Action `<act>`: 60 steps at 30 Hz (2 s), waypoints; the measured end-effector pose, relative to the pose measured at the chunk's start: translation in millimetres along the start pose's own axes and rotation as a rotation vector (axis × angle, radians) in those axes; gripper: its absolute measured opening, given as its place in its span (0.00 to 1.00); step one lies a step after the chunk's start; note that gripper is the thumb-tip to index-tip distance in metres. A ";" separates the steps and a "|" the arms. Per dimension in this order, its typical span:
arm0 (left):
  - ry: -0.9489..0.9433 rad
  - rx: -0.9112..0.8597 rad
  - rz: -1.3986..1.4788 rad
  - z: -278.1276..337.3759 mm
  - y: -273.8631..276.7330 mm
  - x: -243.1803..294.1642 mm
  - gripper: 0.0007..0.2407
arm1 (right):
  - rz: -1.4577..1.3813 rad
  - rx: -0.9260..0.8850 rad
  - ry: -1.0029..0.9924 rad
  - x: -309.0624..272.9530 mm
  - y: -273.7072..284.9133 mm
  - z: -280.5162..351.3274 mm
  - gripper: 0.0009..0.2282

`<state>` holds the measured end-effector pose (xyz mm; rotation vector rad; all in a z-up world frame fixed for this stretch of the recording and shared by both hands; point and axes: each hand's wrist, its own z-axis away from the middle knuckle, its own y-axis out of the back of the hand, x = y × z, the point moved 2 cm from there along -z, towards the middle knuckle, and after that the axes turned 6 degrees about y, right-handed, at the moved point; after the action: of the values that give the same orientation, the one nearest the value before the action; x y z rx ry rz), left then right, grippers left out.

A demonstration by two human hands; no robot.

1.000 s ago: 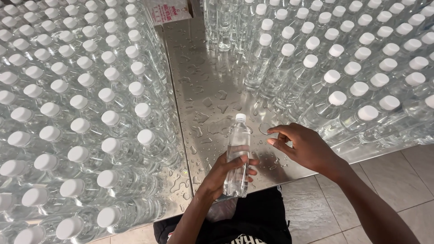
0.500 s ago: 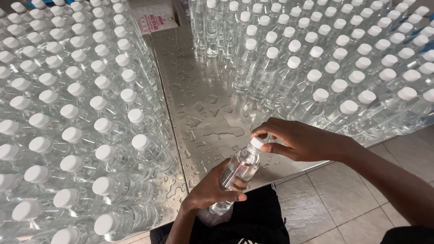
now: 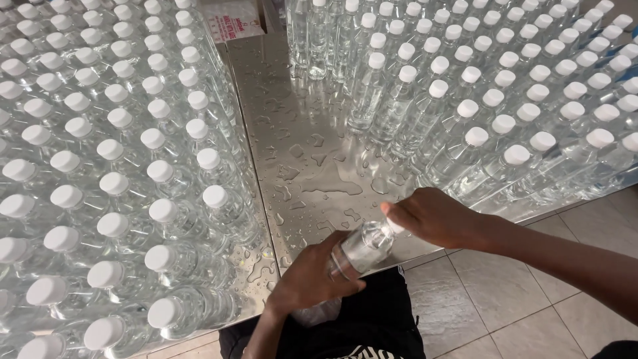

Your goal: Manually placing and screwing caps onto plastic water bottles on a production table.

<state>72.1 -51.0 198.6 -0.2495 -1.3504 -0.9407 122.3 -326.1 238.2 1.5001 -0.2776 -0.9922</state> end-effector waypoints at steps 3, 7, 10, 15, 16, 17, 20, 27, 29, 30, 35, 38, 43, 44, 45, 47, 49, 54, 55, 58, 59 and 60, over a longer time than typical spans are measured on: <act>0.009 0.250 -0.214 -2.0 -7.6 -10.1 0.36 | -0.294 -0.124 -0.444 -13.7 10.8 -8.2 0.35; 0.133 0.227 -0.097 -1.1 -0.7 -3.1 0.36 | -0.117 -0.160 -0.364 -27.3 40.4 -13.3 0.23; 0.301 0.170 0.005 3.9 7.1 0.3 0.43 | -0.078 -0.165 -0.108 -29.7 56.0 -4.1 0.29; 0.155 0.022 0.048 9.7 14.0 4.3 0.45 | 0.183 -0.101 0.276 1.5 27.5 3.1 0.20; 0.139 -0.070 0.034 11.9 14.0 6.9 0.48 | 0.293 -0.073 0.368 8.2 20.3 3.2 0.18; 0.156 -0.042 0.048 13.3 14.3 7.1 0.48 | 0.290 -0.085 0.401 11.8 17.4 4.7 0.18; 0.118 -0.065 0.079 20.7 14.0 9.2 0.51 | 0.270 -0.298 0.158 8.1 18.7 2.2 0.12; 0.149 -0.116 0.101 15.7 13.5 -12.4 0.58 | 0.242 -0.272 -0.111 11.5 30.3 9.3 0.32; 0.136 -0.142 0.122 18.3 14.3 -11.5 0.59 | 0.282 -0.279 0.048 23.7 21.7 13.8 0.28; 0.127 -0.176 0.124 21.8 16.2 -7.4 0.59 | 0.349 -0.243 0.235 24.8 19.5 15.4 0.23; 0.044 -0.252 0.074 15.0 6.6 -14.3 0.59 | 0.420 -0.219 0.428 34.8 3.8 25.5 0.20; -0.004 -0.216 0.154 17.7 5.7 1.0 0.48 | 0.252 -0.247 0.153 45.3 -14.7 26.4 0.21; 0.156 -0.119 0.049 16.7 6.6 13.5 0.47 | -0.275 -0.212 -0.442 21.1 -8.0 12.5 0.29; 0.155 -0.115 0.045 16.6 7.3 13.3 0.47 | -0.273 -0.208 -0.438 13.4 -2.4 13.1 0.29; 0.145 -0.131 0.115 16.7 7.2 13.2 0.48 | -0.061 -0.233 -0.437 6.7 3.9 13.3 0.23; 0.136 -0.140 0.184 5.8 -1.9 -10.9 0.50 | 0.154 -0.251 -0.425 13.9 5.4 20.6 0.20; -0.182 -0.262 0.528 -15.0 -20.5 -52.3 0.38 | 0.323 -0.004 -0.083 36.1 0.6 31.5 0.32; -0.198 -0.680 0.893 -23.1 -28.0 -52.5 0.28 | 0.506 0.124 0.697 22.2 14.2 33.0 0.23; -0.317 -0.825 0.966 -29.5 -34.6 -63.5 0.23 | 0.582 0.133 0.766 13.1 18.8 33.2 0.26; -0.337 -0.930 1.033 -28.5 -42.0 -62.1 0.23 | 0.659 0.281 0.930 -23.5 36.3 29.1 0.28; -0.338 -0.928 1.034 -28.3 -45.0 -57.8 0.23 | 0.657 0.280 0.932 -23.4 32.3 35.0 0.28; -0.349 -0.981 1.073 -27.5 -47.8 -53.2 0.23 | 0.678 0.243 0.898 -22.5 27.7 39.9 0.29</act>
<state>62.2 -76.1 126.8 -1.7505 -0.7237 -0.5390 90.8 -344.5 277.4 1.7425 -0.2256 0.2878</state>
